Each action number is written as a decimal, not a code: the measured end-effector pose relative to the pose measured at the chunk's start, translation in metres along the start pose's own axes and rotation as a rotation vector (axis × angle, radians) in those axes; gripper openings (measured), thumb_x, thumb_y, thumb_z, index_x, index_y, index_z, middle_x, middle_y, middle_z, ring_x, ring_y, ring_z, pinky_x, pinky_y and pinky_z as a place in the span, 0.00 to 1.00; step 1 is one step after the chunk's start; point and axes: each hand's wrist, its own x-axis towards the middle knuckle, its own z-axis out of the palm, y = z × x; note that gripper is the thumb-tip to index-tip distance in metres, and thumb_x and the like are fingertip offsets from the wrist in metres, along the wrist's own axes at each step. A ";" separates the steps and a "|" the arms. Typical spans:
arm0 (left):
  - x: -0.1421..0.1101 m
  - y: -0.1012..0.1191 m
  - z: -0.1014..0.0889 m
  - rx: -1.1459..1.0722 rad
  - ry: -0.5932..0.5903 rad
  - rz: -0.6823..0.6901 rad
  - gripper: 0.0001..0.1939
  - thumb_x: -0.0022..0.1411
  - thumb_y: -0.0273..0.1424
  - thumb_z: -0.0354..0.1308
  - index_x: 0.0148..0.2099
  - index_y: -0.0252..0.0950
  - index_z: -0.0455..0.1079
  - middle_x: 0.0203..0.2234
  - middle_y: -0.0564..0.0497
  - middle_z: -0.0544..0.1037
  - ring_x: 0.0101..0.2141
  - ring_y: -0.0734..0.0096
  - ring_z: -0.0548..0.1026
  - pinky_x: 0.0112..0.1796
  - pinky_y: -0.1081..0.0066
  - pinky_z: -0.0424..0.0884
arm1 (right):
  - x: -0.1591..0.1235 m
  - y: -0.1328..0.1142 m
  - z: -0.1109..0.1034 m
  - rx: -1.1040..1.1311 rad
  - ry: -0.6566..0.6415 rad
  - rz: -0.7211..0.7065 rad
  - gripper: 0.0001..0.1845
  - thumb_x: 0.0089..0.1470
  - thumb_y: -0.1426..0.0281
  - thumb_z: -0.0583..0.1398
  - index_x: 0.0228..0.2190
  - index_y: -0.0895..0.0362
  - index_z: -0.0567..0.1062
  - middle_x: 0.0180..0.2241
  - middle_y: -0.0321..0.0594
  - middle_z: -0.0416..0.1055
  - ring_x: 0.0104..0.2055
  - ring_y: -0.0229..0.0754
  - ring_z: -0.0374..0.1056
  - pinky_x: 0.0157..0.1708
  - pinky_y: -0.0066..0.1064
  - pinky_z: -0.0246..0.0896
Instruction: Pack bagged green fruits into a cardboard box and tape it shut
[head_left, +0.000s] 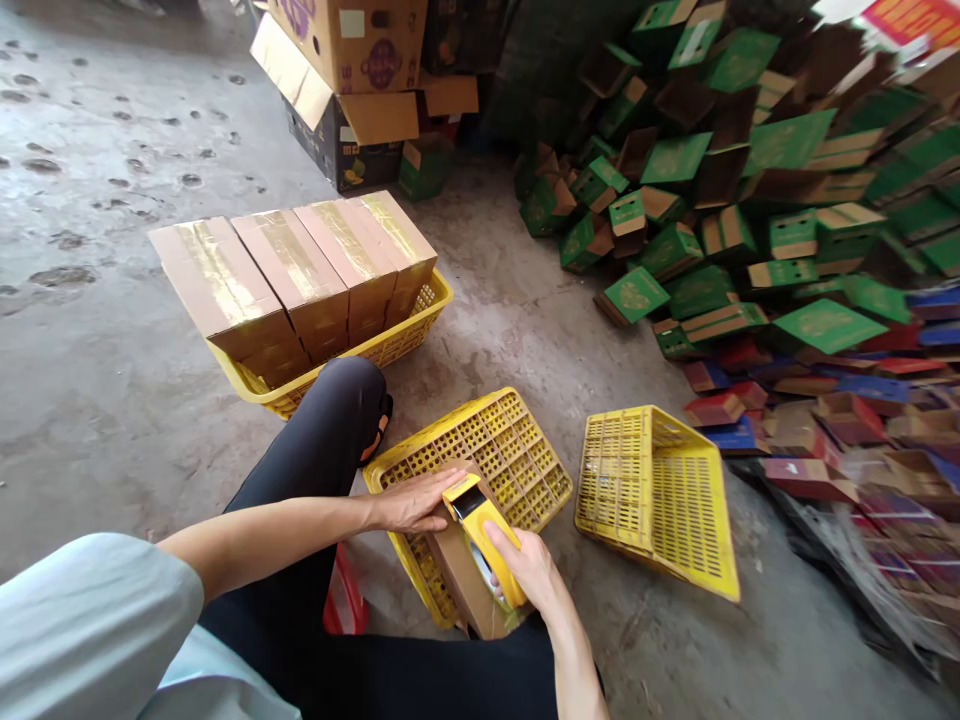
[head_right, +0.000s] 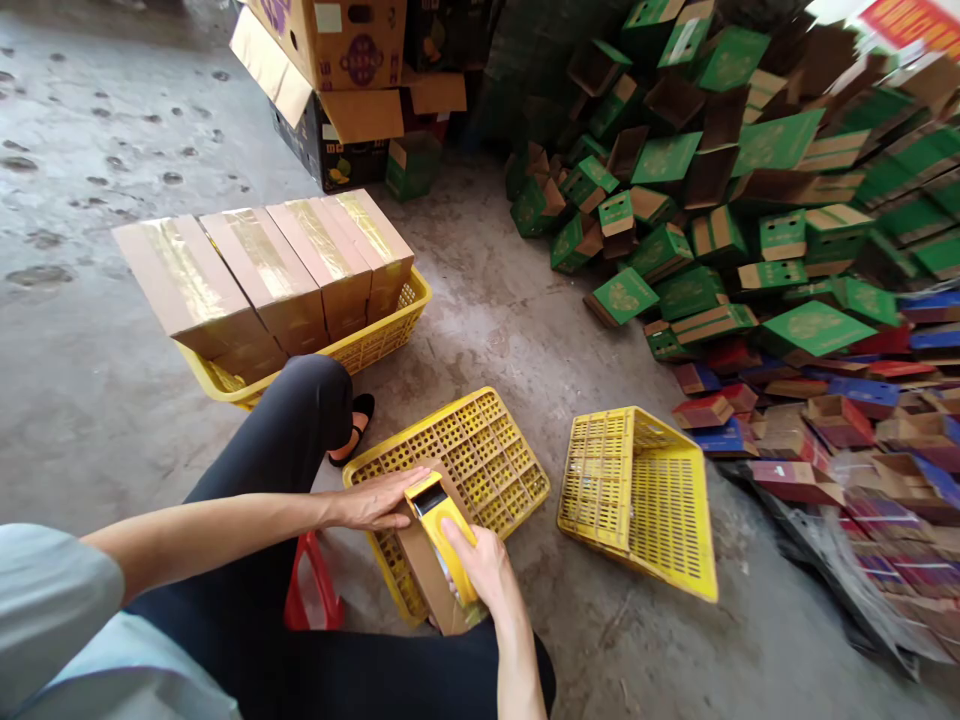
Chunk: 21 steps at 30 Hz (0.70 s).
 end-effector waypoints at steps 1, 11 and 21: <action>0.000 0.001 0.000 0.003 -0.006 -0.023 0.45 0.73 0.50 0.52 0.79 0.36 0.36 0.76 0.38 0.42 0.75 0.50 0.44 0.71 0.54 0.47 | -0.001 0.003 -0.002 -0.001 -0.005 0.008 0.26 0.53 0.43 0.61 0.26 0.54 0.73 0.16 0.37 0.73 0.19 0.44 0.73 0.19 0.31 0.69; 0.000 0.007 0.002 0.147 -0.019 -0.001 0.36 0.76 0.49 0.47 0.79 0.43 0.45 0.76 0.45 0.46 0.75 0.49 0.42 0.72 0.49 0.40 | -0.011 0.042 -0.007 0.022 0.070 -0.018 0.30 0.52 0.41 0.61 0.28 0.57 0.76 0.18 0.37 0.74 0.19 0.45 0.73 0.19 0.31 0.68; 0.011 0.016 0.009 0.391 -0.055 0.184 0.47 0.74 0.55 0.47 0.79 0.31 0.37 0.74 0.33 0.49 0.74 0.47 0.46 0.72 0.49 0.38 | -0.005 0.046 -0.007 0.036 0.045 -0.039 0.27 0.52 0.43 0.63 0.27 0.56 0.75 0.17 0.38 0.74 0.19 0.45 0.73 0.17 0.31 0.69</action>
